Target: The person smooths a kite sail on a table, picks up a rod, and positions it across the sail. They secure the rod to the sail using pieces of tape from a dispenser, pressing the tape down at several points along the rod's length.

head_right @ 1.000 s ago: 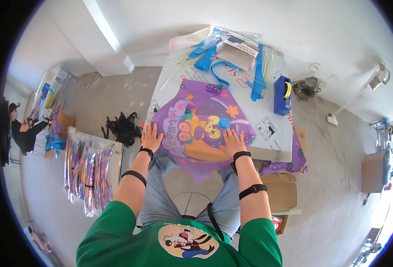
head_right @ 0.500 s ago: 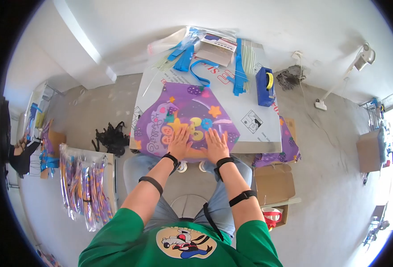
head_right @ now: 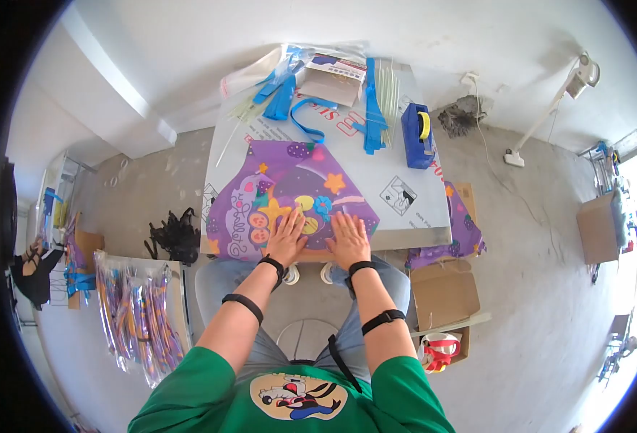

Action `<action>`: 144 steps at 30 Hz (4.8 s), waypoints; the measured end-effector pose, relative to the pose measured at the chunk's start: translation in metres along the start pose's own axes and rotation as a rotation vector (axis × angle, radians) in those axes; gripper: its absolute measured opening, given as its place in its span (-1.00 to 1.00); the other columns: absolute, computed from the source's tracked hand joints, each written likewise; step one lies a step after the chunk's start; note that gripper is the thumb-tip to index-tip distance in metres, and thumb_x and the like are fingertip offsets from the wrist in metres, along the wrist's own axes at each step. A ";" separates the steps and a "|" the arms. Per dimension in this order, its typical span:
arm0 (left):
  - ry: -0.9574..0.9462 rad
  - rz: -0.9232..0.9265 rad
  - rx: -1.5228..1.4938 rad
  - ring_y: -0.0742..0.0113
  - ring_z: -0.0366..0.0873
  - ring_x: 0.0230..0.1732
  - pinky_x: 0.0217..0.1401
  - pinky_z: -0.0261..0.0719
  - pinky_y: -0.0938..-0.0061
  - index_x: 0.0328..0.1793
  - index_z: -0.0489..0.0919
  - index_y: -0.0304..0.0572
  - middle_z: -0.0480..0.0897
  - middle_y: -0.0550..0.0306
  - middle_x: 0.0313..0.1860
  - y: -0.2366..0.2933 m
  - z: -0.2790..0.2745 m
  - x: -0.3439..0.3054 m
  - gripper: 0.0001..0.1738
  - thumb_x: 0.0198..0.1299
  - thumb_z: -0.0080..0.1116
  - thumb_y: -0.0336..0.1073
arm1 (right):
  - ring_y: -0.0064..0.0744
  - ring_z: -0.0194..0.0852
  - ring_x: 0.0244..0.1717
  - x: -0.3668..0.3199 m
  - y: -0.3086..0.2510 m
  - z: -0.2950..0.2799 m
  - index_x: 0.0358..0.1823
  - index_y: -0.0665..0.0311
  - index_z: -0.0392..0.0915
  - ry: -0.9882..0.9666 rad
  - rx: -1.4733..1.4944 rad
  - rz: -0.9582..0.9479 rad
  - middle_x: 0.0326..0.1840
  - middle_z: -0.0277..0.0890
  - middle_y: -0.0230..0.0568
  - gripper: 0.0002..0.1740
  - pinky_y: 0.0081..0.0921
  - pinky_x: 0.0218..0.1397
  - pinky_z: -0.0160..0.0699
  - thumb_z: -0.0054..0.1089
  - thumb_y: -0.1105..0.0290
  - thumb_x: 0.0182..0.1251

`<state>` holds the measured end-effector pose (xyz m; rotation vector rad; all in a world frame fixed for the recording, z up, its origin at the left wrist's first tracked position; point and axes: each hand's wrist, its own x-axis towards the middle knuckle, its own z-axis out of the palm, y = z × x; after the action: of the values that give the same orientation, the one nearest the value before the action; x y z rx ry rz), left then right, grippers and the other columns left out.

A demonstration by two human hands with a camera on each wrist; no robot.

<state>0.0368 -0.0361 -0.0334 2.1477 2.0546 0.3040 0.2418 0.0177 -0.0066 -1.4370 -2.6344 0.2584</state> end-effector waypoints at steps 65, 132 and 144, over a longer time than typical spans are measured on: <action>0.190 -0.755 0.091 -0.03 0.49 0.09 0.05 0.52 0.20 -0.08 0.56 -0.24 0.54 -0.10 0.03 -0.240 -0.077 0.153 -0.61 0.03 0.34 -0.17 | -0.20 -0.21 0.57 0.049 0.005 0.009 0.46 0.23 0.09 0.030 -0.063 0.188 0.55 -0.02 -0.17 -0.21 -0.03 0.58 -0.38 -0.15 -0.12 0.34; -0.463 -0.232 -0.933 0.50 0.56 -0.36 -0.26 0.50 0.55 -0.17 0.62 -0.30 0.65 0.19 -0.36 0.030 -0.159 -0.016 -0.79 0.11 0.23 -0.33 | -0.73 0.29 -0.55 0.055 -0.038 -0.087 0.09 0.29 0.41 -0.056 1.621 0.128 -0.34 0.51 -0.39 -0.68 -0.74 -0.50 0.28 -0.02 0.23 0.48; -0.930 -0.045 -0.777 0.38 0.60 -0.25 -0.14 0.54 0.48 -0.14 0.59 -0.30 0.66 0.12 -0.31 0.047 -0.132 0.103 -0.81 0.14 0.07 -0.41 | -0.78 0.15 -0.60 0.103 0.005 -0.068 -0.19 0.24 0.50 -0.067 2.056 0.199 -0.55 0.36 -0.51 -0.74 -0.79 -0.55 0.11 -0.05 0.20 0.50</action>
<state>0.0530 0.0611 0.1098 1.3549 1.1645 0.0440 0.2033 0.1135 0.0617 -0.6508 -0.8469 2.0367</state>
